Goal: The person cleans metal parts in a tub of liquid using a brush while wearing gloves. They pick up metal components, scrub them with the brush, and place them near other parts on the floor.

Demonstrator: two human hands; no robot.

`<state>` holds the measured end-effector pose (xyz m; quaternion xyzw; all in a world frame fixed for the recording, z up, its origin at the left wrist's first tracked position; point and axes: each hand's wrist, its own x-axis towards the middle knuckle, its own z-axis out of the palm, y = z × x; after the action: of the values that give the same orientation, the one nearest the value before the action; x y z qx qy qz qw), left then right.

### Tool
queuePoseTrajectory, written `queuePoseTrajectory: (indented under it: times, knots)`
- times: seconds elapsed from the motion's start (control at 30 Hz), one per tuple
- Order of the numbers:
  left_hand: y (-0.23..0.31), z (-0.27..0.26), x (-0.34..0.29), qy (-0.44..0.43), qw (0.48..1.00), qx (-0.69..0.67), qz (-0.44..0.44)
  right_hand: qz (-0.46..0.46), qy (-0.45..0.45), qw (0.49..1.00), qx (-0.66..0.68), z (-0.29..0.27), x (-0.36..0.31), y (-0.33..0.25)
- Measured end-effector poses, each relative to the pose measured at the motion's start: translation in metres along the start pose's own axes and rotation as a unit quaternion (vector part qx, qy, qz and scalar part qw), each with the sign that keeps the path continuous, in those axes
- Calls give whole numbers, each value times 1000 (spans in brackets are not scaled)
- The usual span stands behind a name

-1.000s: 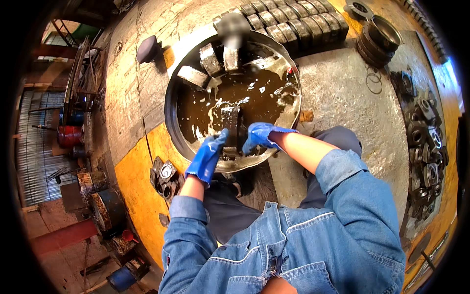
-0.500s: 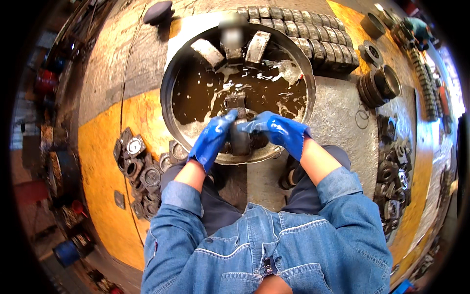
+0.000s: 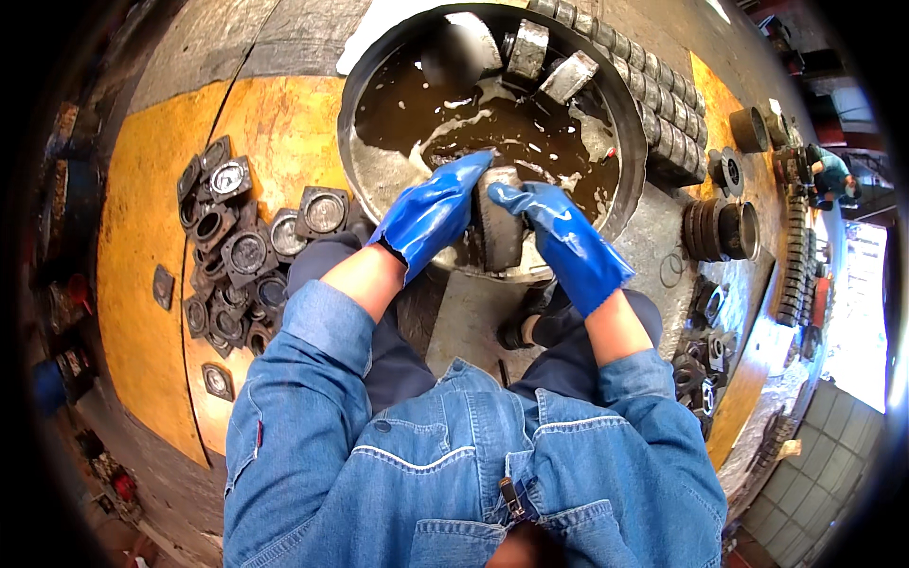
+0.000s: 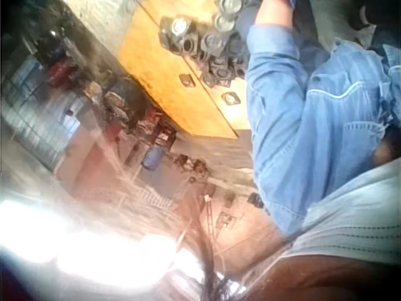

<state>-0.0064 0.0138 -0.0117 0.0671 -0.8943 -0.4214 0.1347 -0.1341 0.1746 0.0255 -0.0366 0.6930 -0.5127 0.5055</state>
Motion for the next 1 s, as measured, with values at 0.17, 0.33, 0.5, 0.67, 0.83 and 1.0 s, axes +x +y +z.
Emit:
queuePoseTrajectory:
  times: [0.17,0.33,0.5,0.67,0.83,1.0]
  knots:
    - [19,-1,-1,28,989,-144,6,-111,12,977,-183,9,-59,-34]
    - [47,-8,-4,13,972,-235,-21,-166,49,949,-263,5,-88,-41]
    - [75,-31,-26,-28,981,-190,-17,-216,37,948,-231,24,-127,-38]
    - [62,-17,-33,-71,837,-532,-106,-165,42,962,-215,33,-130,-25]
    - [47,-5,-20,-45,935,-353,-4,-191,42,971,-139,48,-137,-21]
    - [9,26,12,-103,754,-638,-118,-214,133,948,-193,43,-103,-9]
